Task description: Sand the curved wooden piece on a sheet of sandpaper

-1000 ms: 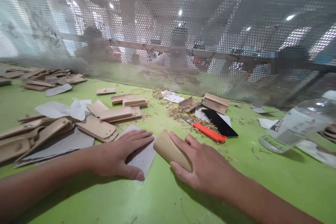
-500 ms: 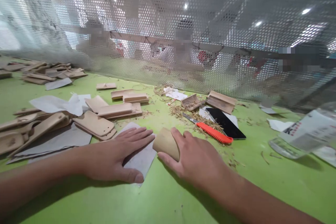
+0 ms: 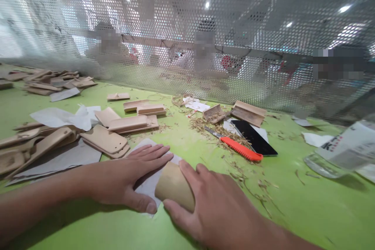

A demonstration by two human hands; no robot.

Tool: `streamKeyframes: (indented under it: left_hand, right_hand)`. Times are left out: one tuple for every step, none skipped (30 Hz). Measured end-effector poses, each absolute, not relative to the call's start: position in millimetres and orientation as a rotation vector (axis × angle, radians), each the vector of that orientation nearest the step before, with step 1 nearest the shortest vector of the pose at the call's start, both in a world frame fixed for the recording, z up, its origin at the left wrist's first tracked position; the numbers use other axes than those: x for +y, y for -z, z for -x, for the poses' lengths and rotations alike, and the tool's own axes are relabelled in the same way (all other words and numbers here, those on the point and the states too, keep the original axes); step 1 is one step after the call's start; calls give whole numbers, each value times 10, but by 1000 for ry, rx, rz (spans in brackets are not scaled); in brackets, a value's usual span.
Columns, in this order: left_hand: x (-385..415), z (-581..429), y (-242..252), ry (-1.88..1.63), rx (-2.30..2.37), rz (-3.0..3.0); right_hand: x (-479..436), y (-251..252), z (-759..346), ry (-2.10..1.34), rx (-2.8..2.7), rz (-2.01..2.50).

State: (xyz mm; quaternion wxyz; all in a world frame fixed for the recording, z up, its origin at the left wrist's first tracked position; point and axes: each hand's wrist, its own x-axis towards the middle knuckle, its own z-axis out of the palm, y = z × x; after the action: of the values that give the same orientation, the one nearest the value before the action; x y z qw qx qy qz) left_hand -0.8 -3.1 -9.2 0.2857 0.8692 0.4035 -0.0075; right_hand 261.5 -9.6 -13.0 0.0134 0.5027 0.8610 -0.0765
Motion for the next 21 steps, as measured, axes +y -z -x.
streamKeyframes:
  left_hand:
    - [-31,15,103,8,1079,-2323]
    - [-31,20,114,0,1080,-2322]
    - [-29,25,124,-8,1078,-2322]
    - [-27,27,132,-15,1071,-2321]
    - [-25,29,139,-21,1060,-2321]
    - [-23,29,144,-28,1051,-2320]
    - [-23,29,146,-33,1047,-2320]
    - [-23,28,147,-35,1049,-2320]
    - [-24,27,145,-35,1056,-2318]
    - [-26,25,142,-31,1066,-2314]
    - [-29,24,137,-21,1072,-2309]
    - [-32,23,132,-7,1074,-2305]
    - [-34,22,127,7,1074,-2303]
    - [-36,22,122,20,1078,-2302]
    - [-37,21,119,33,1084,-2303]
    - [-37,20,116,44,1093,-2305]
    - [-37,20,114,54,1103,-2310]
    - [-36,19,113,69,1107,-2316]
    - [-34,17,112,85,1108,-2323]
    - [-33,15,112,98,1108,-2328]
    - [-33,12,111,104,1111,-2330]
  right_hand:
    - [-96,140,-2619,198,2672,-1604]
    - [-95,150,-2623,147,2655,-1654]
    - [-95,159,-2627,109,2639,-1697]
    - [-98,169,-2631,89,2640,-1719]
    - [-104,178,-2636,140,2668,-1666]
    - [-113,188,-2641,174,2687,-1633]
    - [-122,196,-2647,216,2700,-1595]
    - [-129,204,-2653,197,2681,-1634]
    - [-134,209,-2659,175,2657,-1685]
    - [-138,212,-2665,160,2637,-1732]
    - [-141,213,-2669,148,2616,-1778]
    - [-144,211,-2670,207,2641,-1738]
    - [-146,207,-2669,245,2654,-1708]
    - [-148,199,-2665,272,2663,-1676]
    - [-150,190,-2658,246,2643,-1693]
    - [-153,180,-2648,212,2616,-1715]
    - [-157,171,-2637,184,2593,-1731]
    - [-164,164,-2626,176,2580,-1730]
    - [-171,160,-2618,218,2594,-1678]
    - [-178,160,-2612,262,2612,-1626]
    - [-183,164,-2610,297,2628,-1582]
